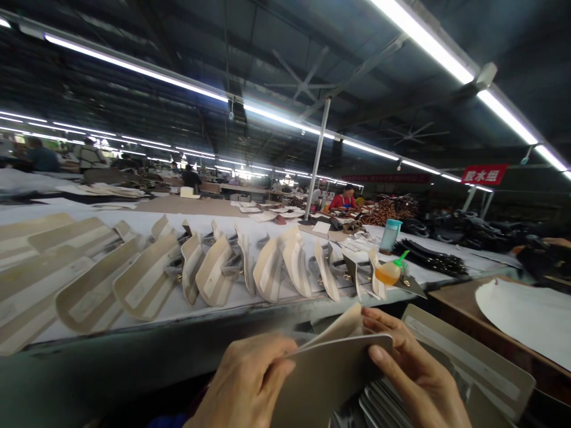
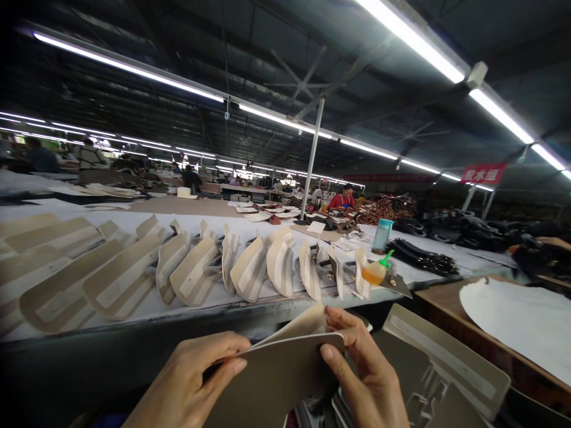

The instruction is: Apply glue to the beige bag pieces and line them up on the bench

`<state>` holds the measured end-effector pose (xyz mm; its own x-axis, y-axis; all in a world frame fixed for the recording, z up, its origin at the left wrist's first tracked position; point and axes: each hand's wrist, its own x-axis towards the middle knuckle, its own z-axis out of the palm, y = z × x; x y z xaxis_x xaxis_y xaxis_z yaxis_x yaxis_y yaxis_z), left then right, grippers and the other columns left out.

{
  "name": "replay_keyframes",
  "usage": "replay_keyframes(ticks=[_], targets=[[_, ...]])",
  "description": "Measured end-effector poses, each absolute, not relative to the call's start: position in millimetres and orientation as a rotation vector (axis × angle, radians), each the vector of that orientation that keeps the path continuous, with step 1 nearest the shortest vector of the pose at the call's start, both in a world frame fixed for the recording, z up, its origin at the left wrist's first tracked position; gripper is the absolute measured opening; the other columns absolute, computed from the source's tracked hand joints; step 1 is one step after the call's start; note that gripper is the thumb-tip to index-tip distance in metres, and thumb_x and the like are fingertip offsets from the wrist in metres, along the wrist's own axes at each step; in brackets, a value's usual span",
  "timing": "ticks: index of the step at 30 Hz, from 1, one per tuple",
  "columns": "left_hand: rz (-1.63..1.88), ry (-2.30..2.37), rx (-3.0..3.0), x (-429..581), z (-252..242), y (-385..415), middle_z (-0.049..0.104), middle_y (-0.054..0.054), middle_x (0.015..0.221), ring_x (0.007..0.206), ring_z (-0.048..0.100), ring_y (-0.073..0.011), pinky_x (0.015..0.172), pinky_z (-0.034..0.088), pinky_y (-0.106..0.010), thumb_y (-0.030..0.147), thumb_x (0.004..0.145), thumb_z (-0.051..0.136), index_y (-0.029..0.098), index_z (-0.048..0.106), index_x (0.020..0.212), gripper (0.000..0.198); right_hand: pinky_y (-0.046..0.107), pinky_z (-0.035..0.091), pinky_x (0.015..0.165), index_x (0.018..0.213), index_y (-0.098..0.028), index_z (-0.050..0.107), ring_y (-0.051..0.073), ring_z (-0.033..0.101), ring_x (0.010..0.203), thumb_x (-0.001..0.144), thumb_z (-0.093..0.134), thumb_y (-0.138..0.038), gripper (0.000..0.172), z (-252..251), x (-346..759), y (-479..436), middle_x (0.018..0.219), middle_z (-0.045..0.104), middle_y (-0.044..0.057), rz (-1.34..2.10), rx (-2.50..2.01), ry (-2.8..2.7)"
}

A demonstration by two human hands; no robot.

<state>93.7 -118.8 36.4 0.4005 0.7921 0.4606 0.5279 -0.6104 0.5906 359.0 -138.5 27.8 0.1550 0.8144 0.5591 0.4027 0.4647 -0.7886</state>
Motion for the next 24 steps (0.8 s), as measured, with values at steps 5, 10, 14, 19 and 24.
replay_keyframes(ticks=[5, 10, 14, 19, 24], targets=[[1.170, 1.036, 2.433, 95.9, 42.9, -124.2, 0.075, 0.001, 0.076, 0.070, 0.071, -0.0149, 0.067, 0.053, -0.020, 0.016, 0.089, 0.053, 0.022, 0.070, 0.086, 0.018, 0.021, 0.052, 0.087, 0.070, -0.021, 0.064, 0.023, 0.060, 0.118, 0.082, 0.072, -0.043, 0.026, 30.4, 358.7, -145.7, 0.133, 0.058, 0.006, 0.541, -1.103, -1.392], [1.245, 0.956, 2.508, 98.8, 44.2, -125.5, 0.076, 0.001, 0.072, 0.065, 0.072, -0.0143, 0.062, 0.053, -0.018, 0.012, 0.085, 0.055, 0.020, 0.071, 0.083, 0.018, 0.019, 0.052, 0.072, 0.067, -0.019, 0.058, 0.019, 0.064, 0.092, 0.075, 0.077, -0.048, 0.035, 38.8, 344.4, -154.8, 0.109, 0.066, 0.005, 0.679, -1.110, -1.144], [1.298, 0.967, 2.525, 98.5, 42.0, -125.8, 0.080, 0.002, 0.080, 0.070, 0.075, -0.0156, 0.066, 0.054, -0.018, 0.012, 0.084, 0.059, 0.023, 0.071, 0.087, 0.016, 0.018, 0.046, 0.058, 0.069, -0.020, 0.054, 0.013, 0.054, 0.066, 0.073, 0.078, -0.050, 0.038, 44.6, 335.1, -160.3, 0.071, 0.057, -0.001, 0.650, -1.117, -1.096], [1.277, 0.937, 2.518, 98.8, 45.5, -126.0, 0.078, 0.003, 0.078, 0.069, 0.074, -0.0136, 0.067, 0.053, -0.017, 0.012, 0.084, 0.059, 0.023, 0.070, 0.085, 0.016, 0.019, 0.047, 0.061, 0.067, -0.021, 0.054, 0.014, 0.056, 0.070, 0.072, 0.079, -0.046, 0.036, 44.0, 333.3, -162.4, 0.074, 0.060, 0.000, 0.601, -1.071, -1.078], [1.076, 0.963, 2.453, 93.8, 43.8, -123.2, 0.075, 0.003, 0.081, 0.075, 0.072, -0.0132, 0.071, 0.051, -0.016, 0.017, 0.090, 0.054, 0.024, 0.068, 0.091, 0.016, 0.018, 0.048, 0.061, 0.066, -0.021, 0.056, 0.014, 0.057, 0.070, 0.073, 0.079, -0.045, 0.034, 42.8, 337.2, -160.8, 0.075, 0.061, 0.000, 0.562, -1.071, -1.100]])
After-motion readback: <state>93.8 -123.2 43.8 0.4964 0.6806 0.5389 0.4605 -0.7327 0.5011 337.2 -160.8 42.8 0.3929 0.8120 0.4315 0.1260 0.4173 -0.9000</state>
